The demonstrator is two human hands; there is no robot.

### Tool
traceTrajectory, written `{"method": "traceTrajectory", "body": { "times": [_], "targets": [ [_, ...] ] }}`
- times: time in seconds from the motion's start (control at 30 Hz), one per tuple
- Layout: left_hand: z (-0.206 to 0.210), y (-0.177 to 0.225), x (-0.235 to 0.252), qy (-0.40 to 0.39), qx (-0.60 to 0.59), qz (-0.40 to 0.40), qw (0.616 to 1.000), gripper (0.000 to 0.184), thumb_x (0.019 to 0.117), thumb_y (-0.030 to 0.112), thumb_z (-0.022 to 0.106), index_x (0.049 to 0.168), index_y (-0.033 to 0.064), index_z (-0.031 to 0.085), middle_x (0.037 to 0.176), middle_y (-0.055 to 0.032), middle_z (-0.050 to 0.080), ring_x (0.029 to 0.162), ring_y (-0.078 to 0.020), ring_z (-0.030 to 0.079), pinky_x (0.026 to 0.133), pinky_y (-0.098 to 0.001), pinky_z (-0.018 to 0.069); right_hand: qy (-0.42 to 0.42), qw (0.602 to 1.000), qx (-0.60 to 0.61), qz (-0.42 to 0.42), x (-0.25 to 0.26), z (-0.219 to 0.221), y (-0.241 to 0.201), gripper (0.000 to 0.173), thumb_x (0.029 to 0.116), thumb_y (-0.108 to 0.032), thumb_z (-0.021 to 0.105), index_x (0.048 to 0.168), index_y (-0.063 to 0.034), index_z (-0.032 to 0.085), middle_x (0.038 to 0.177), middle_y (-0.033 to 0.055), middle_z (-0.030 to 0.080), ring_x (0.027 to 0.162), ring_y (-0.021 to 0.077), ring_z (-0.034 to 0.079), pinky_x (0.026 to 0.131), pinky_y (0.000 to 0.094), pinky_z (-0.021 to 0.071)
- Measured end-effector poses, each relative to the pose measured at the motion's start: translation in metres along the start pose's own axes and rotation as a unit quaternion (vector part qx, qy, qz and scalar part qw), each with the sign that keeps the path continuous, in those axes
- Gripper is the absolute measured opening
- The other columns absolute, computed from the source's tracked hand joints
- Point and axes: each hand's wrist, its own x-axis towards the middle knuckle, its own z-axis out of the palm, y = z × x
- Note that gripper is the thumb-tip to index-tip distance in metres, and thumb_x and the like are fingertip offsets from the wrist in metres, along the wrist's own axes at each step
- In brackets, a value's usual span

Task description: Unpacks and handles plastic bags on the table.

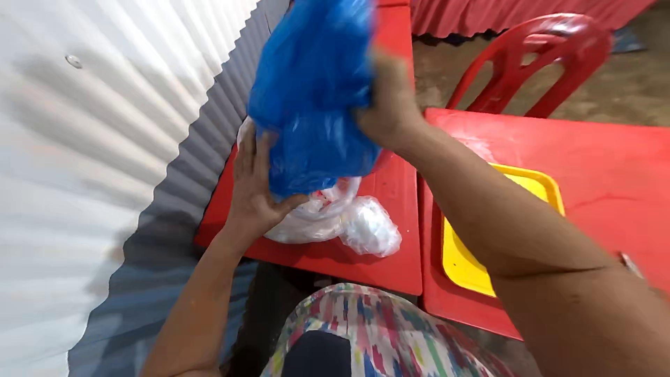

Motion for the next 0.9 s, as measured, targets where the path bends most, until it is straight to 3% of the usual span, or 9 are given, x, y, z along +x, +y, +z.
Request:
{"method": "traceTrajectory", "body": {
  "times": [0.07, 0.17, 0.37, 0.47, 0.53, 0.6, 0.7, 0.77, 0.9],
  "targets": [
    [0.005, -0.012, -0.009, -0.021, 0.06, -0.004, 0.998, 0.079, 0.0825, 0.056, 0.075, 0.143, 0.0084, 0.056, 0.167, -0.0224, 0.022, 0.154, -0.042, 0.018, 0.122, -0.0625, 0.0215, -0.09, 0.996, -0.009, 0.006, 0.0, 0.003, 0.002, 0.022, 0.0881, 0.0, 0.065, 0.11, -0.0001, 0.069, 0.101, 0.0149, 0.072, 0.095, 0.0273, 0.071, 0.083, 0.0516, 0.0569],
    [0.004, -0.014, -0.016, -0.003, 0.052, -0.004, 0.999, 0.046, 0.0891, 0.043, 0.075, 0.12, 0.0084, 0.069, 0.163, -0.0241, 0.03, 0.153, -0.0442, 0.022, 0.121, -0.0622, 0.025, 0.053, 0.998, -0.001, -0.029, 0.007, -0.013, -0.005, 0.018, 0.0917, -0.003, 0.062, 0.107, 0.0031, 0.069, 0.095, 0.013, 0.072, 0.089, 0.0157, 0.069, 0.082, 0.0351, 0.0562],
    [-0.001, -0.009, -0.023, 0.035, -0.054, -0.094, 0.993, 0.052, 0.0936, 0.041, 0.068, 0.133, 0.0073, 0.063, 0.166, -0.0221, 0.022, 0.152, -0.0319, 0.029, 0.118, -0.0475, 0.0369, -0.072, 0.997, -0.03, 0.0, 0.008, -0.004, -0.008, 0.047, 0.0918, 0.003, 0.057, 0.138, -0.0069, 0.061, 0.107, 0.017, 0.073, 0.095, 0.0327, 0.071, 0.081, 0.0568, 0.0562],
    [-0.002, -0.009, -0.023, 0.061, -0.073, -0.104, 0.99, 0.058, 0.0942, 0.038, 0.068, 0.14, 0.0036, 0.056, 0.165, -0.0231, 0.024, 0.149, -0.0296, 0.035, 0.115, -0.0436, 0.0416, 0.046, 0.998, -0.01, -0.032, 0.013, -0.013, -0.006, 0.037, 0.0944, -0.008, 0.057, 0.13, -0.0003, 0.062, 0.108, 0.0115, 0.072, 0.096, 0.0152, 0.069, 0.087, 0.0354, 0.0569],
    [-0.003, -0.007, -0.021, 0.054, -0.085, -0.122, 0.987, 0.07, 0.0948, 0.045, 0.067, 0.149, 0.0059, 0.047, 0.167, -0.0183, 0.022, 0.152, -0.0259, 0.031, 0.118, -0.0431, 0.0378, -0.045, 0.999, -0.003, -0.024, 0.007, -0.001, -0.004, 0.027, 0.0922, -0.006, 0.062, 0.119, -0.0009, 0.066, 0.102, 0.0142, 0.072, 0.094, 0.0253, 0.071, 0.082, 0.051, 0.057],
    [0.0, -0.012, -0.014, 0.062, -0.087, -0.101, 0.989, 0.079, 0.094, 0.048, 0.067, 0.153, 0.0044, 0.04, 0.167, -0.019, 0.023, 0.153, -0.0256, 0.027, 0.121, -0.0437, 0.0324, -0.039, 0.998, 0.003, -0.041, 0.005, -0.003, 0.001, 0.026, 0.0904, 0.001, 0.059, 0.112, -0.0032, 0.073, 0.099, 0.0124, 0.075, 0.092, 0.0238, 0.072, 0.081, 0.0495, 0.0577],
    [0.01, -0.021, -0.008, 0.056, -0.073, -0.079, 0.993, 0.103, 0.0883, 0.059, 0.069, 0.16, 0.0015, 0.023, 0.168, -0.0235, 0.015, 0.155, -0.0317, 0.02, 0.124, -0.0497, 0.0262, 0.179, 0.979, 0.085, -0.048, 0.009, -0.025, 0.009, 0.019, 0.0964, 0.0, 0.052, 0.102, 0.0021, 0.07, 0.092, 0.0048, 0.071, 0.089, 0.0043, 0.066, 0.084, 0.0254, 0.0552],
    [0.017, -0.017, -0.002, 0.021, -0.04, -0.079, 0.996, 0.113, 0.0822, 0.064, 0.073, 0.161, 0.0032, 0.02, 0.169, -0.0229, 0.011, 0.155, -0.0371, 0.018, 0.122, -0.057, 0.0243, 0.238, 0.946, 0.219, 0.003, 0.009, -0.025, 0.014, 0.012, 0.0976, 0.001, 0.053, 0.094, -0.0013, 0.064, 0.085, 0.0004, 0.067, 0.084, 0.0047, 0.066, 0.081, 0.0271, 0.0575],
    [0.025, -0.003, 0.03, -0.041, -0.017, -0.015, 0.999, 0.049, 0.0926, 0.028, 0.071, 0.13, -0.0021, 0.064, 0.163, -0.0191, 0.035, 0.153, -0.0383, 0.025, 0.121, -0.0666, 0.0176, 0.242, 0.904, 0.34, 0.093, 0.001, -0.035, 0.013, 0.016, 0.0981, 0.004, 0.051, 0.093, -0.0065, 0.062, 0.082, -0.002, 0.067, 0.081, 0.0078, 0.068, 0.079, 0.031, 0.0598]
  ]
}}
